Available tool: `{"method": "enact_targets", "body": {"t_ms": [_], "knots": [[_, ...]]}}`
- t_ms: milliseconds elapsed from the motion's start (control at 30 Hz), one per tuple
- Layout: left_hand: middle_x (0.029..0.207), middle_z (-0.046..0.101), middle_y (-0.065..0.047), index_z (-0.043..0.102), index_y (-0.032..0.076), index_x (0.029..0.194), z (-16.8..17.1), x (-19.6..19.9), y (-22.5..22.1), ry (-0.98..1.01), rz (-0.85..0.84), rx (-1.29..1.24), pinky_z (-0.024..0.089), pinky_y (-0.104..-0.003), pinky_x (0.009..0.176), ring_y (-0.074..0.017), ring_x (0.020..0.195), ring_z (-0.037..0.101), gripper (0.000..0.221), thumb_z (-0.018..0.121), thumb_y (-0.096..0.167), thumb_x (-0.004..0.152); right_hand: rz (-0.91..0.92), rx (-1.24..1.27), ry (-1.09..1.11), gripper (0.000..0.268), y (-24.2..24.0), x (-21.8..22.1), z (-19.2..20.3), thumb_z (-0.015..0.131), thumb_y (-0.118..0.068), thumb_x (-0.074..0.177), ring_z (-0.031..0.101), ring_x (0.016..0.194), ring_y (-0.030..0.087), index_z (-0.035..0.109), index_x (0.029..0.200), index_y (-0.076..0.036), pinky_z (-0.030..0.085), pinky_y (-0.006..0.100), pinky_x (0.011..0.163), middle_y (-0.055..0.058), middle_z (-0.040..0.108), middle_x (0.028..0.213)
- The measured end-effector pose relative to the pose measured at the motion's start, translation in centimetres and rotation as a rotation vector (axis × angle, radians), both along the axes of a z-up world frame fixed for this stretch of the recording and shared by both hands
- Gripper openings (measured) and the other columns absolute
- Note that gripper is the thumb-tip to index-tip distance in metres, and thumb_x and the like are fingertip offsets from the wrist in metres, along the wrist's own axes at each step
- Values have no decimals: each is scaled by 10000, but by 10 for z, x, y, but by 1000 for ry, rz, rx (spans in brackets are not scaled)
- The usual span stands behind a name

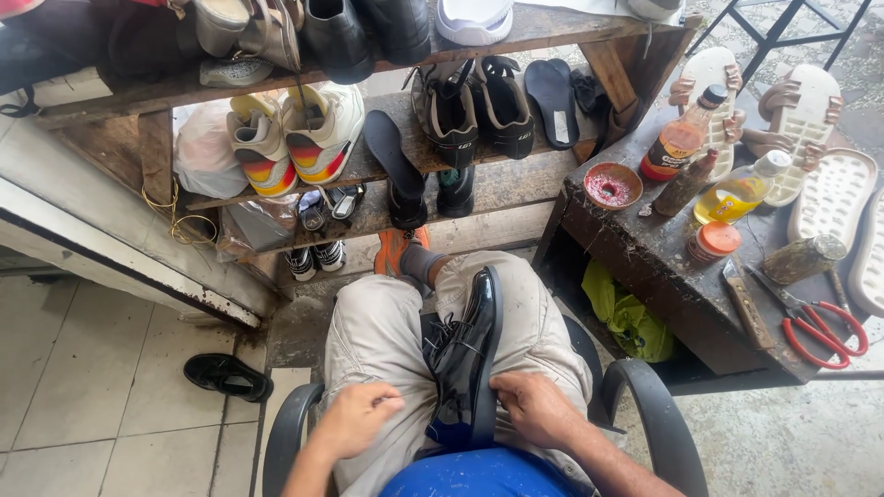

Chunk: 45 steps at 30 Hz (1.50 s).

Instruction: Hand-stitching the sole of a black dress shoe using a stitching awl and thread

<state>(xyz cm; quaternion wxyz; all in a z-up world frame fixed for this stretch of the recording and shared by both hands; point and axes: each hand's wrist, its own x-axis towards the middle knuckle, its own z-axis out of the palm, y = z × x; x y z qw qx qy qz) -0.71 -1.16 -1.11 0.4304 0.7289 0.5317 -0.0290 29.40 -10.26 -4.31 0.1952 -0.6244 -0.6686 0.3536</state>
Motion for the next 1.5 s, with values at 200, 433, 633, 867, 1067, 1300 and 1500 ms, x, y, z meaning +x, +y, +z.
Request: {"method": "enact_targets", "body": {"t_ms": [200,433,633,867,1067,1300,1500], "knots": [[935,863,46,876,129,880,11,-69,11,-55,330,44,553,-250,856,-88,891,743,215,719,276,876,11,30,-7,148,-1,0,-6,507,-94,873,624,675,225,549,743,-149,437,386,624,3,657,687],[1156,831,36,861,154,1069,26,-128,16,162,568,163,539,-293,977,-133,1094,725,287,659,307,934,-8,12,-8,170,-1,-2,-4,502,-122,901,656,700,217,628,793,-159,468,374,639,-13,712,731],[1293,766,26,804,199,1188,35,-173,17,333,590,191,529,-405,1087,-179,1209,691,345,586,386,998,-7,-5,-1,161,1,-2,-4,494,-112,886,649,703,217,613,790,-160,456,377,644,-13,698,724],[1208,779,0,791,187,1186,17,-156,4,260,734,268,511,-377,989,-202,1082,696,279,673,305,963,-15,-21,-19,155,1,-3,-4,497,-110,882,645,703,216,598,776,-160,449,378,636,-10,694,716],[1044,846,3,839,141,1016,-15,-46,-7,-389,341,316,581,-286,954,-130,989,768,222,743,134,815,-3,16,-33,144,0,-3,-6,502,-128,884,650,707,242,593,779,-165,446,397,643,4,686,713],[1106,736,-29,715,104,1047,-76,37,-2,-407,-117,67,518,-314,941,-167,1040,688,273,613,216,821,0,10,-8,141,2,-3,0,511,-96,844,680,769,249,634,813,-156,479,389,678,20,727,786],[691,608,48,666,158,782,-97,37,3,-300,-122,40,462,-317,669,-96,686,538,31,675,188,779,-29,37,-39,189,-2,-2,-12,515,-153,867,690,876,354,685,948,-169,486,461,723,81,753,892]]}}
